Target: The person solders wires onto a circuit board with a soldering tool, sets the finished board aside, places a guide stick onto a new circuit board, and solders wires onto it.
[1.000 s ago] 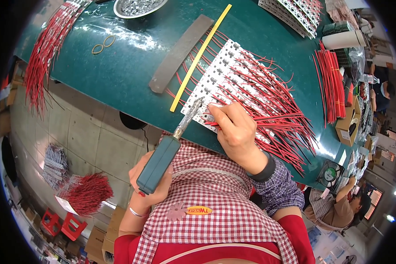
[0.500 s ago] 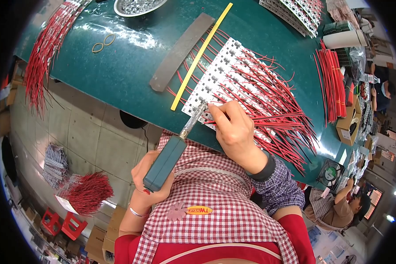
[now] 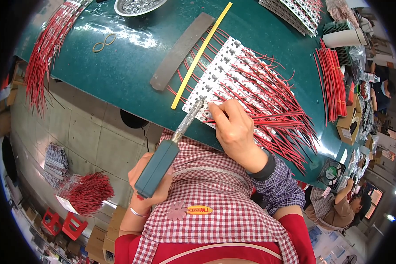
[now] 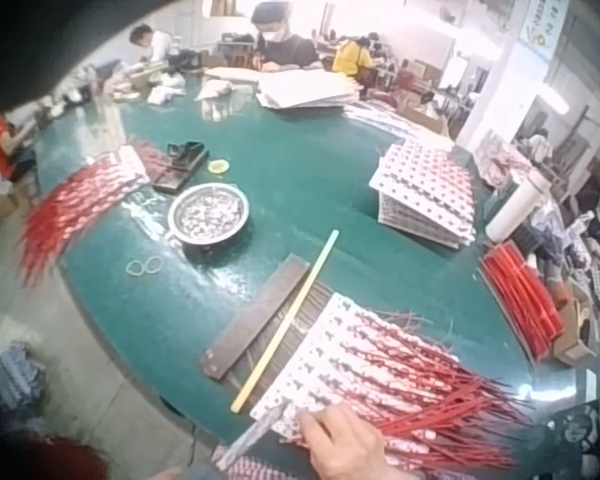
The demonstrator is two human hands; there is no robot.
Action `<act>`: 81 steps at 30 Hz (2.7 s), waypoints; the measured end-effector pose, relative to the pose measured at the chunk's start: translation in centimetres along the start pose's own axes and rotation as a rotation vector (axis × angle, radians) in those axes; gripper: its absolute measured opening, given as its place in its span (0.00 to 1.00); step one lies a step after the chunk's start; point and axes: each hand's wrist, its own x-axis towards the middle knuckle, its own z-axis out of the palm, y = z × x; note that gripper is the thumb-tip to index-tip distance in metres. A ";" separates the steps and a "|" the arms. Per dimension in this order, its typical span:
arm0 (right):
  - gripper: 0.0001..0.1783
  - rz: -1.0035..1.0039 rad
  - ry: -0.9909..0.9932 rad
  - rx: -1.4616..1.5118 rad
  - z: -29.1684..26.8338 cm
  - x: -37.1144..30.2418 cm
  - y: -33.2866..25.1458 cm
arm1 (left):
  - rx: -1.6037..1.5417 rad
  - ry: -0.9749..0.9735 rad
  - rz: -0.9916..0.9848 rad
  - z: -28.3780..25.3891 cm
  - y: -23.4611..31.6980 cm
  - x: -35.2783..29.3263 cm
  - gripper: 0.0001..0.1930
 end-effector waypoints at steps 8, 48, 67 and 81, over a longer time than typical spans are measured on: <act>0.17 0.001 0.005 -0.007 0.0 -0.1 -0.1 | 0.036 0.012 0.060 -0.2 0.3 -0.1 0.10; 0.32 -0.071 0.077 0.116 -1.0 -1.1 0.1 | 0.054 0.079 -0.143 -0.6 -1.3 -3.8 0.13; 0.26 -0.019 0.058 0.029 0.1 -1.3 -0.5 | 0.005 0.039 -0.135 -0.1 -2.0 -4.6 0.13; 0.25 -0.040 0.049 0.071 0.2 -1.7 -1.0 | 0.004 0.010 -0.075 -0.1 -1.2 -3.4 0.12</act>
